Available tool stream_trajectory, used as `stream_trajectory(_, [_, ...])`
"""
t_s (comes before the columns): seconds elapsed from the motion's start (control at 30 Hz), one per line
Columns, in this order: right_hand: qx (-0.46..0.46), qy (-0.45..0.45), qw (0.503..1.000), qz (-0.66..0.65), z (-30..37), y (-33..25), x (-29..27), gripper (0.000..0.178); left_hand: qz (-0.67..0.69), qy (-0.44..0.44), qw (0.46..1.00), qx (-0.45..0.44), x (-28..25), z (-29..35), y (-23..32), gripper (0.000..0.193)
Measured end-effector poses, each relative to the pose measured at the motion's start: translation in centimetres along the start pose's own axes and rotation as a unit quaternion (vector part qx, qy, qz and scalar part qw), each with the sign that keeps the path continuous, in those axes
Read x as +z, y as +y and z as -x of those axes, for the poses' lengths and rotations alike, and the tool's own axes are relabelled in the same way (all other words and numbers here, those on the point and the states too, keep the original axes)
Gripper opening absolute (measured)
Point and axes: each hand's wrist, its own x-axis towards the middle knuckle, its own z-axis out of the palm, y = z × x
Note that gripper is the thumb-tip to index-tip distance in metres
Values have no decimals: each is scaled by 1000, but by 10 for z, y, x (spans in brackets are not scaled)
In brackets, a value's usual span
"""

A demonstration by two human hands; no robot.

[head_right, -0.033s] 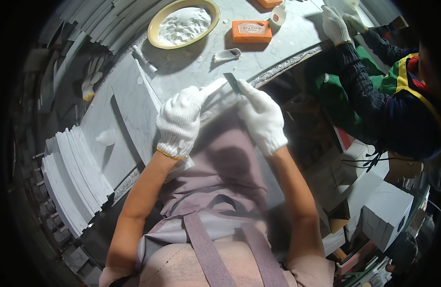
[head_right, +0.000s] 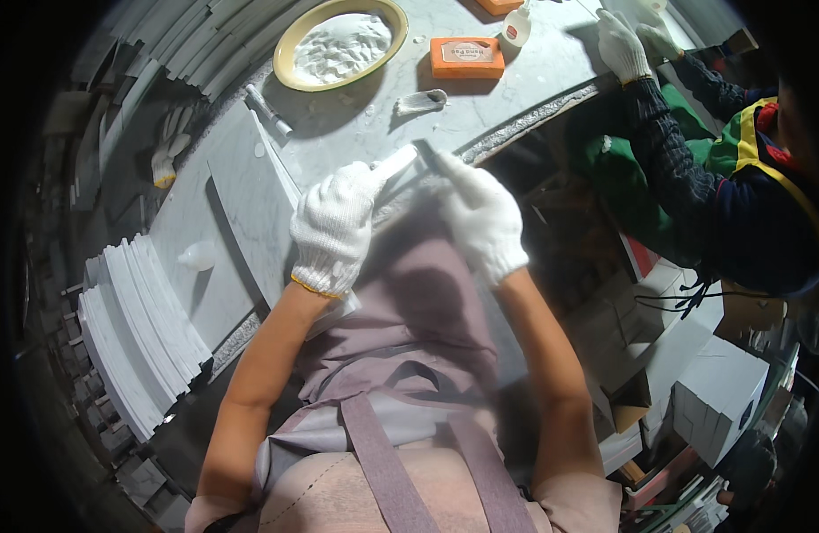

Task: The person applies adhesive from a small bottle onto a white rectangular tile and spreads it with a metal scraper. They repeat this process on multiple tiles, occasionally wiping the scraper and adjusting the tile position.

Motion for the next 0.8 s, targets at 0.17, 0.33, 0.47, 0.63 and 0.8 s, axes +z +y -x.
stream_trajectory(0.17, [-43,-135,985,96,0,1,5,37,28,-54,997,-37,2,6,-1,35])
stream_trajectory(0.33, [-15,-120,992,46,4,-5,5,41,64,-43,996,-40,1,3,0,27])
stream_trajectory(0.47, [66,-106,984,-129,13,-4,5,42,103,24,994,-15,-9,-8,-8,22])
stream_trajectory(0.63, [97,-23,975,-197,3,4,2,54,260,112,952,-114,-32,-29,-19,31])
stream_trajectory(0.8, [90,-44,947,-306,1,4,10,64,376,54,925,-12,-40,-23,-2,27])
